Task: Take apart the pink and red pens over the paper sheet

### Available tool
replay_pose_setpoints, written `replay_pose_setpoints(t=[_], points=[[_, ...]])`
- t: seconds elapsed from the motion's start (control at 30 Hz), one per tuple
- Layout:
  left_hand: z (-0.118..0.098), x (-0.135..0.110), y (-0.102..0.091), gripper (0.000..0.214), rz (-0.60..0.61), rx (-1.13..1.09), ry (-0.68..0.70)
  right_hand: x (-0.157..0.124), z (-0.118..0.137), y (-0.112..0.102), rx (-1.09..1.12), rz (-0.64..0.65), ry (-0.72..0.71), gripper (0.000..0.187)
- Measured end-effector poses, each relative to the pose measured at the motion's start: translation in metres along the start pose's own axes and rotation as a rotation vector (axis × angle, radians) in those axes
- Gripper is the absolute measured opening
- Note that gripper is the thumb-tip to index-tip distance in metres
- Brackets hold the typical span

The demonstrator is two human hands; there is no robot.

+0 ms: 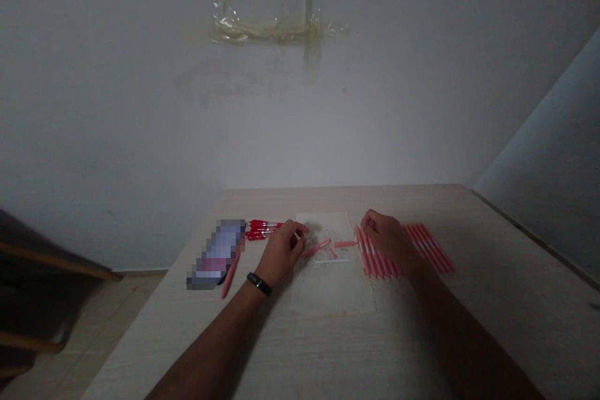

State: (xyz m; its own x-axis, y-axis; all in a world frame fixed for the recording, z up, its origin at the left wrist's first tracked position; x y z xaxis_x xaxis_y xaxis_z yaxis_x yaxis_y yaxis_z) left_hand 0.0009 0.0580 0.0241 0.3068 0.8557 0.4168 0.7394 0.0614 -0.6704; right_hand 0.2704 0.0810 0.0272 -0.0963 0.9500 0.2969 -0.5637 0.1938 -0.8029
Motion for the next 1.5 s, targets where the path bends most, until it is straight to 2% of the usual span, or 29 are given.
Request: replay_pose_setpoints(t=[0.2,0.6,0.77,0.93,1.07,1.33,1.5], points=[[0.000,0.001,-0.002,0.015,-0.020,-0.018,-0.017,-0.001,0.002,0.000,0.027,-0.003,-0.015,0.015],[0.003,0.000,-0.004,0.020,-0.012,0.030,-0.041,-0.001,0.003,0.001,0.056,0.017,-0.004,0.016],[0.000,0.000,0.009,0.020,0.075,-0.008,-0.003,-0.006,0.012,0.012,0.062,0.069,-0.026,0.017],[-0.016,0.001,0.024,0.018,0.121,0.094,0.167,-0.016,0.037,0.033,0.061,0.197,-0.128,0.010],[-0.023,0.004,0.035,0.017,0.182,0.173,0.252,-0.019,0.051,0.045,-0.003,0.237,-0.207,0.009],[-0.022,0.007,0.047,0.014,0.204,0.282,0.278,-0.020,0.051,0.055,0.058,0.308,-0.196,0.003],[-0.022,0.008,0.042,0.015,0.159,0.230,0.241,-0.021,0.049,0.058,0.059,0.336,-0.184,0.003]])
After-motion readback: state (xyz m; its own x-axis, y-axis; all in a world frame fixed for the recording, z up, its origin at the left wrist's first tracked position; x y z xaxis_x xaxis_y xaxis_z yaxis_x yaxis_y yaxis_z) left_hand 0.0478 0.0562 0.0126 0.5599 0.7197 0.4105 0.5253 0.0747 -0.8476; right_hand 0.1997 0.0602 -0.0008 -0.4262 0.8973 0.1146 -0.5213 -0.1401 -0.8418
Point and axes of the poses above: each hand's wrist, its own x-axis towards the middle knuckle, its own y-axis out of the palm, z = x × y, the point moved 6 cm from there along x, towards the middle knuckle, and after that the axes turned 4 degrees about y, right-handed, at the moved point
